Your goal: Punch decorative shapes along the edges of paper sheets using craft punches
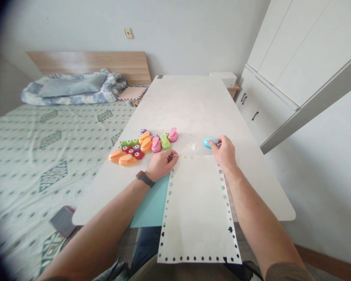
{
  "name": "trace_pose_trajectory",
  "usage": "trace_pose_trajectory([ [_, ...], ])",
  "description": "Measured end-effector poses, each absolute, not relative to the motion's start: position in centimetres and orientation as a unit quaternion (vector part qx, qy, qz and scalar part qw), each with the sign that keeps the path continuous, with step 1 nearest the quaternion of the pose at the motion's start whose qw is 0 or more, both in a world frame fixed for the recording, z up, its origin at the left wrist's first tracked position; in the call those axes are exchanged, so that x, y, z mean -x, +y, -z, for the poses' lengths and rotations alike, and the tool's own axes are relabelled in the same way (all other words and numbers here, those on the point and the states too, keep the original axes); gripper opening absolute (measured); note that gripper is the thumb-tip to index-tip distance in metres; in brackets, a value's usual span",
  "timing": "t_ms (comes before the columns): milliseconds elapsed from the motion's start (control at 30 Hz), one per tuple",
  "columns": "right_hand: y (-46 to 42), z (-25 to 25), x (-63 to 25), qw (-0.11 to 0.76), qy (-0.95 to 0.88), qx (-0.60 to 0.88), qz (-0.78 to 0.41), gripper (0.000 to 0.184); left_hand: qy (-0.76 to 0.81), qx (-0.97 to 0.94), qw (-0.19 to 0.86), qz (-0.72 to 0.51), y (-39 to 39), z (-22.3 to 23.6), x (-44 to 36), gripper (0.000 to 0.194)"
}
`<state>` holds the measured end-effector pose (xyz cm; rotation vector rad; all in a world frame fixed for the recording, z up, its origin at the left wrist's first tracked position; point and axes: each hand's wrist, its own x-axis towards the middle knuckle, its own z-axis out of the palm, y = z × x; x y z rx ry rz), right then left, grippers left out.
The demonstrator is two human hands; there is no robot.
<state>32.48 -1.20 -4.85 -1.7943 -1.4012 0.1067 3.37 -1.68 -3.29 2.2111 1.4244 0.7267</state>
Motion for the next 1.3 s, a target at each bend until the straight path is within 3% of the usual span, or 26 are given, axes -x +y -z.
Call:
trace_pose_trajectory([
  [1100,-0.5,5.0,-34.9,0.392,-0.480,0.784,-0.023,0.043,0.495,-0.798,0.219,-0.264,-1.5,3.5,-3.2,0.025],
  [1300,-0.7,4.8,-34.8,0.432,-0.472,0.768,0.025,0.047,0.493,-0.798,0.224,-0.265,-1.5,3.4,-3.1,0.023],
])
